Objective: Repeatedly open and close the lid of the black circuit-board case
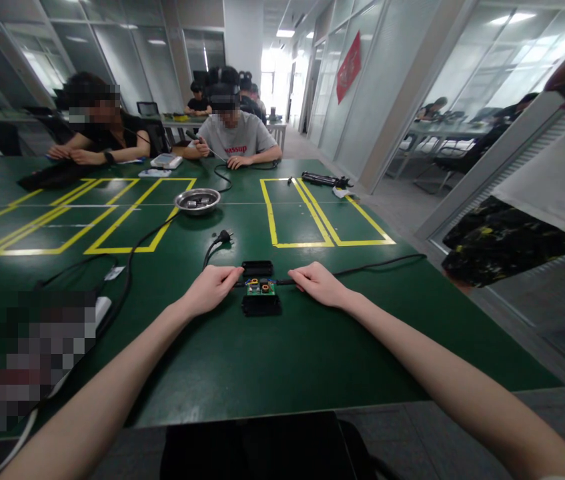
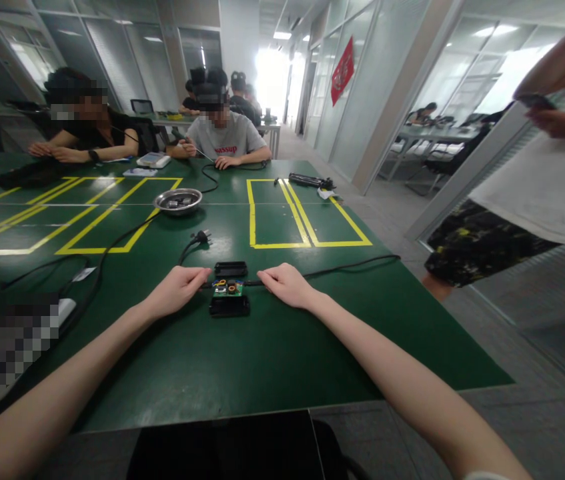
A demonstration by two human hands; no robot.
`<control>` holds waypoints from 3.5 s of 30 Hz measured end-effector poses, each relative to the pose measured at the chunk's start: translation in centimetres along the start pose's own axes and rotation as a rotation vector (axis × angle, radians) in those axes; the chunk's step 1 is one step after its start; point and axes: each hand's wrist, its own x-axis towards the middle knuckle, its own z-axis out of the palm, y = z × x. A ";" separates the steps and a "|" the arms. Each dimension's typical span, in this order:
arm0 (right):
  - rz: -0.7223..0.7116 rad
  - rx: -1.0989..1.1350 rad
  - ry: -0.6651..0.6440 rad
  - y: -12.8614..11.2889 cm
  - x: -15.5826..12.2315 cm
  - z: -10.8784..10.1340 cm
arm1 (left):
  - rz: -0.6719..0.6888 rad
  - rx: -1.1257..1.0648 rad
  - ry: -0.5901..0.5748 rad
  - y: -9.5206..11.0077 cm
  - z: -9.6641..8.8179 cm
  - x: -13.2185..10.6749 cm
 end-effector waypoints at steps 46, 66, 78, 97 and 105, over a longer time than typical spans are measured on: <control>-0.189 -0.508 -0.051 -1.6 -0.7 -1.1 | -0.032 0.282 -0.017 0.6 0.4 -0.7; -0.084 -0.336 -0.078 -1.0 -0.4 0.1 | -0.124 0.340 -0.093 1.1 0.2 -0.8; -0.278 -0.341 0.093 -1.0 -0.1 2.4 | 0.004 0.630 -0.029 1.2 0.9 -1.1; -0.156 -0.415 0.178 -0.3 0.8 2.7 | -0.089 0.598 0.060 0.2 1.7 0.3; -0.206 -0.313 0.236 1.3 1.4 2.7 | 0.112 0.313 0.070 -1.0 0.7 0.2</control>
